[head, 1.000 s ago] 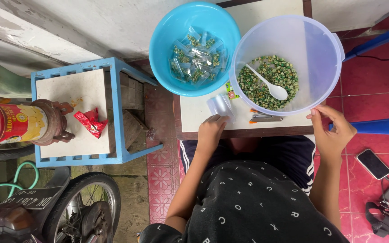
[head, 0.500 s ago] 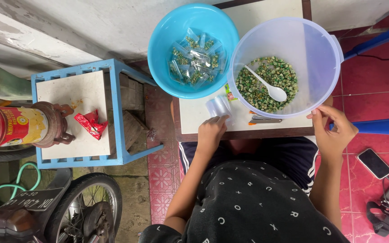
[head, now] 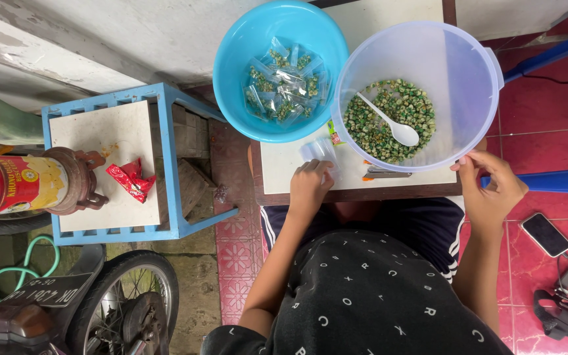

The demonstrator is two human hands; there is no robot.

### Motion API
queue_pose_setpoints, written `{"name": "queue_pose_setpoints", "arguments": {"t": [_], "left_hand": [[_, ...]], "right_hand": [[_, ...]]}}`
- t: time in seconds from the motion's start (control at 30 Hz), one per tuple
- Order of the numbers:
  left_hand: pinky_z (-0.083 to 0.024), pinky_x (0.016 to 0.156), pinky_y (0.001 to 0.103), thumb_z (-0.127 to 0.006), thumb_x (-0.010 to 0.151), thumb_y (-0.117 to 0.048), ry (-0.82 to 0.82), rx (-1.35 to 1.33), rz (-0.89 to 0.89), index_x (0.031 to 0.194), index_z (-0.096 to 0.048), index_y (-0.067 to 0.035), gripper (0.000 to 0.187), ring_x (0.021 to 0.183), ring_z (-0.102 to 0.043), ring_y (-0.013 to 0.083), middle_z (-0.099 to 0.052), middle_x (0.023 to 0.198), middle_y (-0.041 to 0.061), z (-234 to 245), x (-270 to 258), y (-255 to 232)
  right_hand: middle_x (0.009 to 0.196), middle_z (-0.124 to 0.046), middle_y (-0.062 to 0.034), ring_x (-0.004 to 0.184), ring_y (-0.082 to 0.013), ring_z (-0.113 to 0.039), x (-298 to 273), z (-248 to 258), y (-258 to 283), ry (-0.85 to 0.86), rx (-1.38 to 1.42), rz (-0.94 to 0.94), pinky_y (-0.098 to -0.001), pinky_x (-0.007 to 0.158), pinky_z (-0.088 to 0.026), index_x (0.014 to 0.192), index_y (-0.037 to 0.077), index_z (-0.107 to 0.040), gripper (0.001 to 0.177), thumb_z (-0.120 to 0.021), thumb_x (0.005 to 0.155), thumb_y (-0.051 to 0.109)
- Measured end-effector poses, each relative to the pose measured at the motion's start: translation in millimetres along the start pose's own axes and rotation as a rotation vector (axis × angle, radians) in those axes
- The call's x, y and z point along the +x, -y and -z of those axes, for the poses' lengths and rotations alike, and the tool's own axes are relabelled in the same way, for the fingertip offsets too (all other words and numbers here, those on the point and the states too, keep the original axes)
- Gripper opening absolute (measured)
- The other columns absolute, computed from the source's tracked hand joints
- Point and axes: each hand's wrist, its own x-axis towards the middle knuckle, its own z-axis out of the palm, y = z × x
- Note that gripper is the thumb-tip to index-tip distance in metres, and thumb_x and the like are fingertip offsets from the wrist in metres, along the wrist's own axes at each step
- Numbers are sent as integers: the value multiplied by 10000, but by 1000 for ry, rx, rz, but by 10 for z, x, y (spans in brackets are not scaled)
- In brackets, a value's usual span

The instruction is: The person scoops small green snacks from a plastic container into a clear plastic bag using a spoon. They then fold the top of the bag, seal it with a stapler, and place the bag into a blue bowl.

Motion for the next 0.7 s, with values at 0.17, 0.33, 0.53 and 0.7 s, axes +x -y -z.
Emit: {"name": "queue_pose_setpoints", "arguments": {"t": [0.17, 0.33, 0.53, 0.7], "left_hand": [[-506, 589, 470, -660, 832, -85, -37, 29, 28, 1048, -742, -141, 238, 721, -632, 337, -639, 904, 55, 89, 66, -77], [-515, 583, 448, -661, 875, -42, -171, -20, 7, 1057, -738, -97, 205, 739, -651, 308, -636, 948, 77, 651, 189, -333], [-530, 811, 306, -698, 926, -1, -256, -353, 38, 1100, -755, -117, 216, 889, -697, 185, -674, 981, 45, 1541, 199, -716], [-618, 875, 300, -694, 996, -75, -238, -1106, 192, 1064, -733, -35, 88, 900, -777, 245, -647, 1009, 88, 1842, 77, -893]], "right_hand": [[900, -709, -236, 855, -270, -710, 15, 20, 38, 4, -4, 20, -302, 751, -495, 1178, -143, -675, 61, -700, 1131, -174], [991, -712, -238, 848, -262, -686, 36, 25, 53, 0, 18, 29, -313, 757, -487, 1146, -108, -672, 58, -689, 1122, -158], [967, -645, -278, 846, -361, -689, 53, 31, 91, -23, 89, 211, -383, 736, -563, 1123, -121, -591, 55, -645, 1114, -120], [832, -663, -228, 752, -292, -661, 114, -83, 580, 82, 257, 224, -355, 721, -565, 991, -113, -633, 70, -613, 1046, -74]]}}
